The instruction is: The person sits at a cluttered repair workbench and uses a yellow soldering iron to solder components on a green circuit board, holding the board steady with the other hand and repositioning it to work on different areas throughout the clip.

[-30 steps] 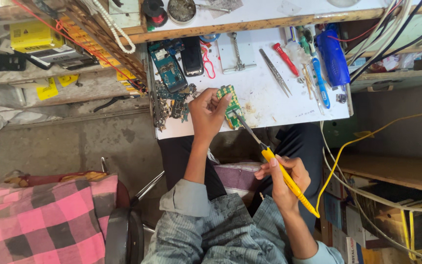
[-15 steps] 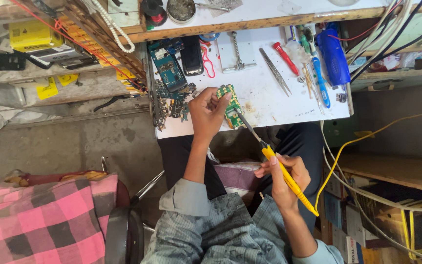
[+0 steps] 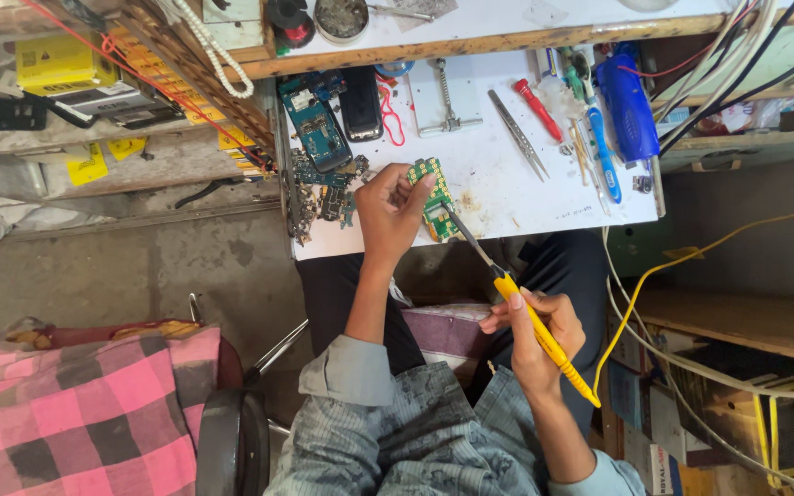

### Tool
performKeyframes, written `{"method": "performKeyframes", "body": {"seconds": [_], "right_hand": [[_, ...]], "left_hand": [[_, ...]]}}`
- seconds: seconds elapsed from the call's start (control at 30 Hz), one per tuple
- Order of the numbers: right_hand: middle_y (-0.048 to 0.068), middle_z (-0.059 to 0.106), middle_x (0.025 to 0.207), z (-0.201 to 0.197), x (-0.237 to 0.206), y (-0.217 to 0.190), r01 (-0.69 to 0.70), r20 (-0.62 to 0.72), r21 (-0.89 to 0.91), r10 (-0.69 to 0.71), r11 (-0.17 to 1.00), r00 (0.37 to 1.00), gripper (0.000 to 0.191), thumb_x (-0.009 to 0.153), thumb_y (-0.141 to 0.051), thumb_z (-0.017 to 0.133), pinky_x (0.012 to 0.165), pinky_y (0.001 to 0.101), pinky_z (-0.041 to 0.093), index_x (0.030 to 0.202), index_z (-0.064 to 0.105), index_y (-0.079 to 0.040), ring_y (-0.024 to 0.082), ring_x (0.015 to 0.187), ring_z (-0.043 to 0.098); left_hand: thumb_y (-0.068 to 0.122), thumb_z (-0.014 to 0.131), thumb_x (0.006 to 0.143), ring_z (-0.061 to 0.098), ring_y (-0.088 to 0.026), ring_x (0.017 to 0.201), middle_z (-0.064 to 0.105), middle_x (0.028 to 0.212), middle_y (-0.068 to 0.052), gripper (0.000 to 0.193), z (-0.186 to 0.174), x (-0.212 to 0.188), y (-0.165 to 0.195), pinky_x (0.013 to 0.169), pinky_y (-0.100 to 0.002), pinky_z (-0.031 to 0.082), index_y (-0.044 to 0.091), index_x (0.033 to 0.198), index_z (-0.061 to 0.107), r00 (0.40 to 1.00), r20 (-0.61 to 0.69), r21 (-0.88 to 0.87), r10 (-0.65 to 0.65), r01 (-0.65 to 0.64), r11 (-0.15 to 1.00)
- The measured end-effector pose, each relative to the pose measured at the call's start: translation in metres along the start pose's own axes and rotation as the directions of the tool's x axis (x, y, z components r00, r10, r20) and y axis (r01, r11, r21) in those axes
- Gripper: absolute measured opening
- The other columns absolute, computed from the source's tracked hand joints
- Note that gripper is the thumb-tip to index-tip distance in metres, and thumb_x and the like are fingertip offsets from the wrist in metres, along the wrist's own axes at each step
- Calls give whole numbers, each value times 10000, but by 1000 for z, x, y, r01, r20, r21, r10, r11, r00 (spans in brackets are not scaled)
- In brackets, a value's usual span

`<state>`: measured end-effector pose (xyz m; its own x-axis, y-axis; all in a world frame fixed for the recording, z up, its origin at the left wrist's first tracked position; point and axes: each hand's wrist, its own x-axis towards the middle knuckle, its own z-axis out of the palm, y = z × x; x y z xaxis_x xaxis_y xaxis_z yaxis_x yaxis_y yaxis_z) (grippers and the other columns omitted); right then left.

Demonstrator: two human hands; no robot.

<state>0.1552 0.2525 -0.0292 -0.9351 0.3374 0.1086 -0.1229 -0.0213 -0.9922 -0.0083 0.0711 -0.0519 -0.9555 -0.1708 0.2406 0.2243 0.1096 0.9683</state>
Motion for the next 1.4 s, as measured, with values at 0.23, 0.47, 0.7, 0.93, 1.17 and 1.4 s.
{"method": "performKeyframes", "body": {"seconds": [0.23, 0.47, 0.7, 0.93, 1.17, 1.4], "right_hand": [[242, 701, 836, 1, -1, 1, -5, -2, 20, 5, 1000, 1000, 155, 1039, -23, 592, 593, 355, 638, 974, 472, 51, 252, 649, 731], [235, 700, 819, 2, -2, 1, -10, -18, 23, 10, 1000, 1000, 149, 1031, -20, 597, 574, 349, 628, 970, 482, 51, 250, 625, 727], [228, 701, 826, 1, -2, 0, -22, -15, 35, 22, 999, 1000, 154, 1031, -22, 601, 577, 344, 632, 959, 483, 46, 245, 636, 731], [228, 704, 831, 0, 0, 1, -21, -11, 4, 21, 1000, 1000, 161, 1032, -26, 604, 583, 342, 632, 960, 480, 44, 246, 637, 735], [231, 704, 828, -1, -1, 0, -12, -12, -17, 12, 1000, 1000, 149, 1035, -22, 602, 583, 341, 620, 963, 489, 44, 246, 633, 730], [233, 701, 820, 0, 1, -1, 4, 4, 12, -4, 1000, 1000, 168, 1037, -21, 597, 578, 344, 628, 946, 471, 42, 246, 631, 728]], "left_hand": [[118, 805, 922, 459, 17, 577, 571, 644, 39, 181, -1, 2, 0, 505, -192, 341, -23, 939, 693, 999, -2, 36, 39, -39, 999], [114, 805, 934, 463, 20, 588, 564, 648, 38, 183, -2, 1, 2, 513, -192, 352, -16, 903, 679, 999, 2, 14, 39, -39, 999], [104, 804, 931, 460, 22, 595, 566, 654, 38, 177, -1, 1, 2, 517, -194, 354, -14, 893, 678, 999, -3, 20, 39, -39, 999], [102, 804, 927, 436, 19, 585, 553, 640, 34, 177, -1, 0, 3, 509, -198, 323, -20, 907, 677, 1000, 5, 38, 14, -14, 999], [110, 805, 923, 452, 16, 578, 567, 631, 29, 180, -1, 0, 2, 507, -199, 340, -21, 914, 681, 1000, 7, 39, 7, -7, 999], [121, 801, 924, 465, 8, 577, 571, 636, 27, 191, -1, 1, 2, 510, -201, 352, -23, 902, 678, 1000, 10, 48, 12, -12, 999]]}}
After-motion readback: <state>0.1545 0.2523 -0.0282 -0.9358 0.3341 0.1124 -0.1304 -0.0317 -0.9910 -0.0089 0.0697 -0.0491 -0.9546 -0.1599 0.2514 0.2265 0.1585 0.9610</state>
